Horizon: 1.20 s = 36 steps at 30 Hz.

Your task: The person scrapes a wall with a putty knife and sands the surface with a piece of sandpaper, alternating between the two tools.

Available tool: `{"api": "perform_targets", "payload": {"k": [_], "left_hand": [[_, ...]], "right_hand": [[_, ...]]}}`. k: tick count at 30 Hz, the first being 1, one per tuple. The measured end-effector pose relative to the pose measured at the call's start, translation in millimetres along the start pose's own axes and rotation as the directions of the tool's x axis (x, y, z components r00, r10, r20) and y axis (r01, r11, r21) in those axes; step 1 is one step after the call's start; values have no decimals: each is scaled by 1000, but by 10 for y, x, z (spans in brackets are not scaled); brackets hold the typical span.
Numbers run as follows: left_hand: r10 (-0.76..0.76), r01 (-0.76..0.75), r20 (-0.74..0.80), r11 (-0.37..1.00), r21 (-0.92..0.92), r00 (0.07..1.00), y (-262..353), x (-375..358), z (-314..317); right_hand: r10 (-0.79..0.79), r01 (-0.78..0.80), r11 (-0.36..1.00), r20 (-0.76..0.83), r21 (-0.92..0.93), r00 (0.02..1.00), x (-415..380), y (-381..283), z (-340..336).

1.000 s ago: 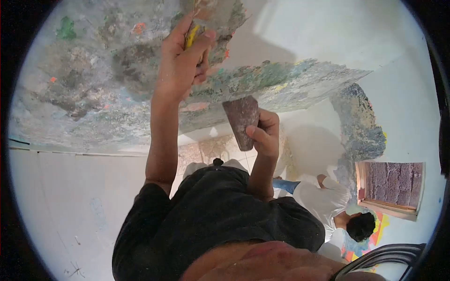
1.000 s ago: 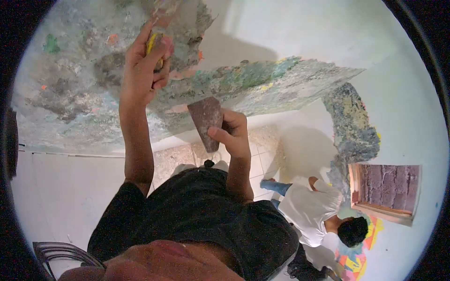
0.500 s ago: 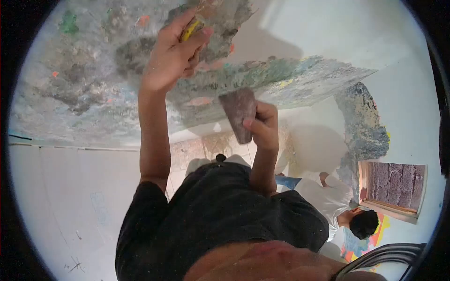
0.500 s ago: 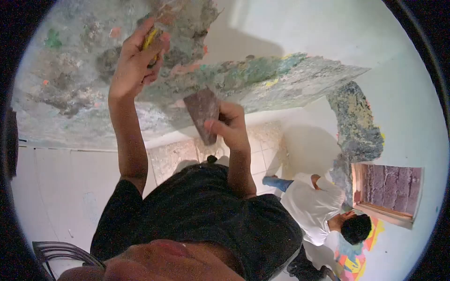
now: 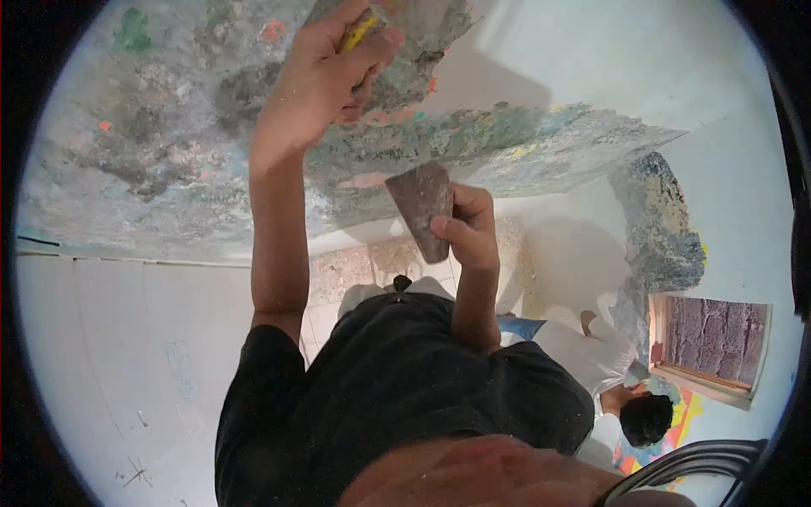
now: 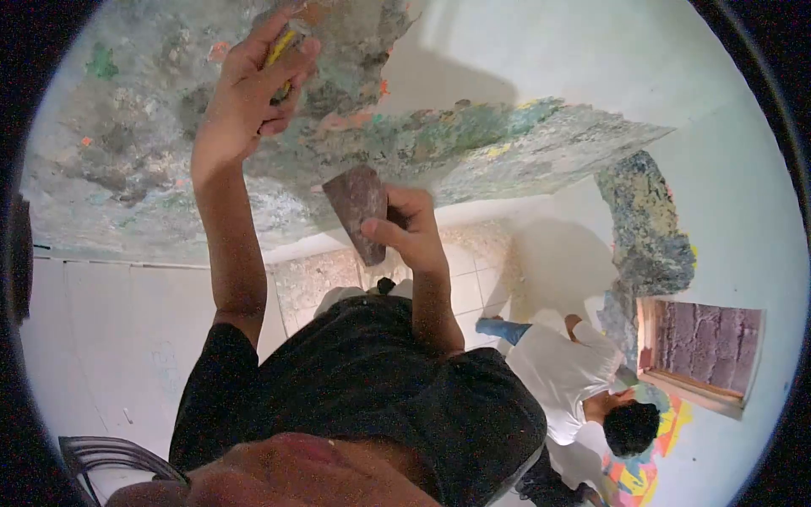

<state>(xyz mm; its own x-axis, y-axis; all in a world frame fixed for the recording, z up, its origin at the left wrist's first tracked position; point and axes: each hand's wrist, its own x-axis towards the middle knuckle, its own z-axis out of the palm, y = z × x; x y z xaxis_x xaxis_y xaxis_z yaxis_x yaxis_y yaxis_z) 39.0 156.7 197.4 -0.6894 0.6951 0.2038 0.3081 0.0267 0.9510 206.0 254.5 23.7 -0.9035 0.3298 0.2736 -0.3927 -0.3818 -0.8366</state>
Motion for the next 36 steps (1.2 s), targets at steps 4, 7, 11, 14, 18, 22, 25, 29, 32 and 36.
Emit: {"api": "perform_targets", "payload": {"k": [4,7,11,14,18,22,25,29,32,36], "left_hand": [[15,-14,59,1000,-11,998,159,18,62],[-35,32,61,998,47,998,171,0,33],[-12,13,78,1000,-15,997,99,40,80],[-73,74,51,997,-13,996,41,-9,21],[59,-64,64,995,81,996,88,195,161],[31,-26,104,998,-49,994,124,93,97],[107,-95,58,980,-177,993,-118,133,212],[88,-70,48,953,-295,995,-236,89,287],[121,-103,33,935,-340,992,-192,186,408],[106,-98,-2,915,-392,994,-119,147,593]], "right_hand": [[19,-18,1000,7,-21,1000,29,104,-42],[-8,7,999,-3,-52,1000,-45,67,-58],[0,-1,1000,-52,-29,999,38,87,-46],[-37,38,996,6,-83,999,-34,110,-97],[36,-37,998,-31,-45,999,-13,81,-15],[14,-13,998,13,-57,1000,-13,14,-43],[34,-34,999,-22,-6,999,-41,51,-49],[1,-2,999,-52,-35,999,-68,-19,-33],[-38,36,998,-43,-46,998,-94,39,-149],[24,-31,998,-112,-62,993,-157,-17,-182]]}}
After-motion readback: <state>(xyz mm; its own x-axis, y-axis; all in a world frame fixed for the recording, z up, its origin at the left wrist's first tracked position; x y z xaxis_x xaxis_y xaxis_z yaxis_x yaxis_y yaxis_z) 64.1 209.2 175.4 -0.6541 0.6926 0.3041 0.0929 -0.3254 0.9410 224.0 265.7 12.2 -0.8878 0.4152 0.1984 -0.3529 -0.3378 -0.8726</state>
